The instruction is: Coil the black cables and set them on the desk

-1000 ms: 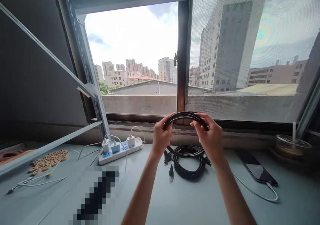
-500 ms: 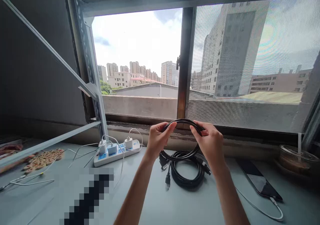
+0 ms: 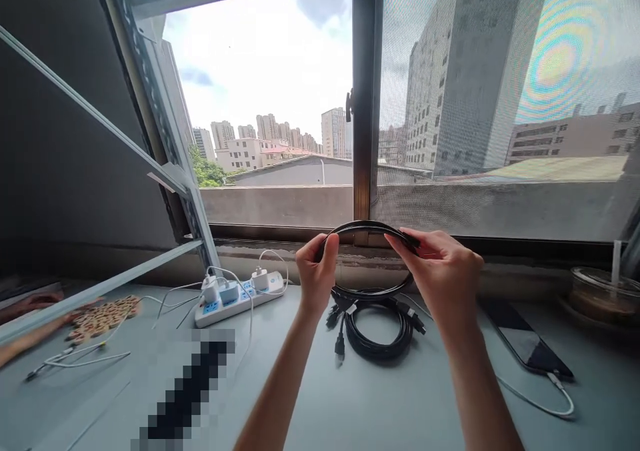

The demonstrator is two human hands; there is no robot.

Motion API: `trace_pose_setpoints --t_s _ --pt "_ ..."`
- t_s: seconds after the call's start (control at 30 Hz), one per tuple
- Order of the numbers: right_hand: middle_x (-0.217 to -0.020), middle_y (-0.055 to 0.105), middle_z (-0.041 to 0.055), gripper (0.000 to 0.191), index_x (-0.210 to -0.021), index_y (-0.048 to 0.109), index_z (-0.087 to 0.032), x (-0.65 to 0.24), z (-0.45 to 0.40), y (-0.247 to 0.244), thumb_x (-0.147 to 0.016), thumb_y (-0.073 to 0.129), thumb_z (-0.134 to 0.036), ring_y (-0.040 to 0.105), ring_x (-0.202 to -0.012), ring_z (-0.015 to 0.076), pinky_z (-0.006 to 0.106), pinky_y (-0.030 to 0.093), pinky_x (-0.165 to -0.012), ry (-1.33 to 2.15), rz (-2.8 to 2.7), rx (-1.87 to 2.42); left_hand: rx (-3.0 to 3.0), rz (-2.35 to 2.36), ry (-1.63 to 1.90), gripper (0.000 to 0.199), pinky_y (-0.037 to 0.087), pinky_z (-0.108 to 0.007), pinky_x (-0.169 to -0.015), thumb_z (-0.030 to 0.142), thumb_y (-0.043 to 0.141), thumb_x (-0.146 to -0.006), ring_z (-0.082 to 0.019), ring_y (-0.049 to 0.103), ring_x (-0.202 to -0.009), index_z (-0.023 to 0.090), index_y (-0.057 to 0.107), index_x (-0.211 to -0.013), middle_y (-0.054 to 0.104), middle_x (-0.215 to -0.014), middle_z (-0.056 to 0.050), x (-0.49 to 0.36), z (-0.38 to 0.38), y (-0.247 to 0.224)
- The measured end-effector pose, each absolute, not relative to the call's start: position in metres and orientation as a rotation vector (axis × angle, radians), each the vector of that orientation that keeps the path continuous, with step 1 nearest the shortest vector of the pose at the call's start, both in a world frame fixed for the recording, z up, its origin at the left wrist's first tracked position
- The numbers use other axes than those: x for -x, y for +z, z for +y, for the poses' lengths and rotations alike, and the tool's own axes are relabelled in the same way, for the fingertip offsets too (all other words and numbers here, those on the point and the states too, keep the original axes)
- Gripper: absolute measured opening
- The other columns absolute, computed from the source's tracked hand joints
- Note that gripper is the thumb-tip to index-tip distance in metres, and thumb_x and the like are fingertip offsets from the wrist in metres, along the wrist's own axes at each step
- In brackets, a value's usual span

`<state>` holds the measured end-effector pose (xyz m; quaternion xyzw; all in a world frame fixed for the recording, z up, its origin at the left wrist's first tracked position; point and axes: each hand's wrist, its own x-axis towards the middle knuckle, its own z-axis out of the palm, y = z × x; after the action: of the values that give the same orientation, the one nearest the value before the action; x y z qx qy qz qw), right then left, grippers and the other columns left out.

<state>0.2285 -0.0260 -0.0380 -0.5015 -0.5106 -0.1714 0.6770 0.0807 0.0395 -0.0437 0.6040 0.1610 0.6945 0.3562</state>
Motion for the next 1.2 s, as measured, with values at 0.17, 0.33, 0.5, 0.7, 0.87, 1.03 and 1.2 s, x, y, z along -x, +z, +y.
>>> trace_pose_setpoints --t_s 0.17,0.33,0.5,0.7,0.87,1.03,1.2 --pt "-0.063 0.067 0.0034 0.038 -0.073 0.074 -0.017 -0.223 -0.028 -0.034 -0.08 0.061 -0.052 0.061 -0.057 0.0143 0.024 0.043 -0.057 -0.231 -1.136 1.14 -1.374 0.333 1.717 0.056 0.012 -0.019 -0.024 0.062 0.067 -0.072 -0.003 0.016 -0.025 0.019 0.035 -0.055 0.024 -0.037 0.011 -0.083 0.034 -0.037" --pt "-0.049 0.059 0.0013 0.044 -0.057 0.064 -0.015 -0.215 -0.032 -0.031 -0.066 0.07 -0.058 0.055 -0.044 0.0119 0.022 0.04 -0.043 0.522 -1.119 1.014 -1.436 0.408 1.628 0.06 0.015 -0.018 -0.025 0.067 0.065 -0.07 -0.003 0.018 -0.026 0.019 0.033 -0.052 0.024 -0.036 0.01 -0.076 0.042 -0.036" --pt "-0.044 0.054 0.0003 0.049 -0.055 0.058 -0.015 -0.203 -0.035 -0.029 -0.065 0.068 -0.062 0.051 -0.037 0.0114 0.021 0.041 -0.038 0.9 -1.115 0.813 -1.474 0.475 1.504 0.067 0.016 -0.019 -0.028 0.077 0.051 -0.072 -0.004 0.019 -0.028 0.02 0.027 -0.047 0.024 -0.034 0.007 -0.079 0.045 -0.041" --pt "-0.105 0.065 0.0124 0.075 -0.125 0.057 -0.017 -0.218 -0.028 -0.036 -0.082 0.032 -0.072 0.065 -0.055 0.0152 0.03 0.055 -0.052 0.746 -1.096 0.844 -1.373 0.593 1.315 0.067 0.009 -0.019 -0.028 0.073 0.063 -0.065 -0.002 0.017 -0.027 0.02 0.026 -0.049 0.023 -0.034 0.009 -0.07 0.054 -0.04" --pt "-0.113 0.064 0.0104 0.063 -0.131 0.054 -0.024 -0.226 -0.012 -0.053 -0.078 0.059 -0.056 0.06 -0.049 0.0101 0.025 0.051 -0.046 0.234 -1.425 1.149 -1.33 0.711 1.288 0.064 0.01 -0.018 -0.027 0.073 0.067 -0.06 -0.003 0.018 -0.026 0.02 0.031 -0.052 0.023 -0.036 0.011 -0.071 0.068 -0.053" --pt "-0.111 0.065 0.0105 0.044 -0.122 0.062 -0.02 -0.236 -0.003 -0.061 -0.087 0.051 -0.044 0.052 -0.036 0.0056 0.026 0.048 -0.048 0.052 -1.534 1.168 -1.422 0.726 1.136 0.061 0.009 -0.019 -0.027 0.075 0.064 -0.061 -0.003 0.019 -0.026 0.019 0.04 -0.055 0.028 -0.035 0.01 -0.069 0.07 -0.06" --pt "-0.093 0.071 0.0053 0.037 -0.111 0.068 -0.022 -0.237 -0.008 -0.057 -0.086 0.051 -0.043 0.05 -0.033 0.0076 0.025 0.042 -0.041 0.051 -1.551 1.163 -1.455 0.684 1.128 0.059 0.015 -0.017 -0.029 0.073 0.062 -0.065 -0.003 0.022 -0.027 0.017 0.045 -0.063 0.03 -0.04 0.011 -0.061 0.053 -0.058"
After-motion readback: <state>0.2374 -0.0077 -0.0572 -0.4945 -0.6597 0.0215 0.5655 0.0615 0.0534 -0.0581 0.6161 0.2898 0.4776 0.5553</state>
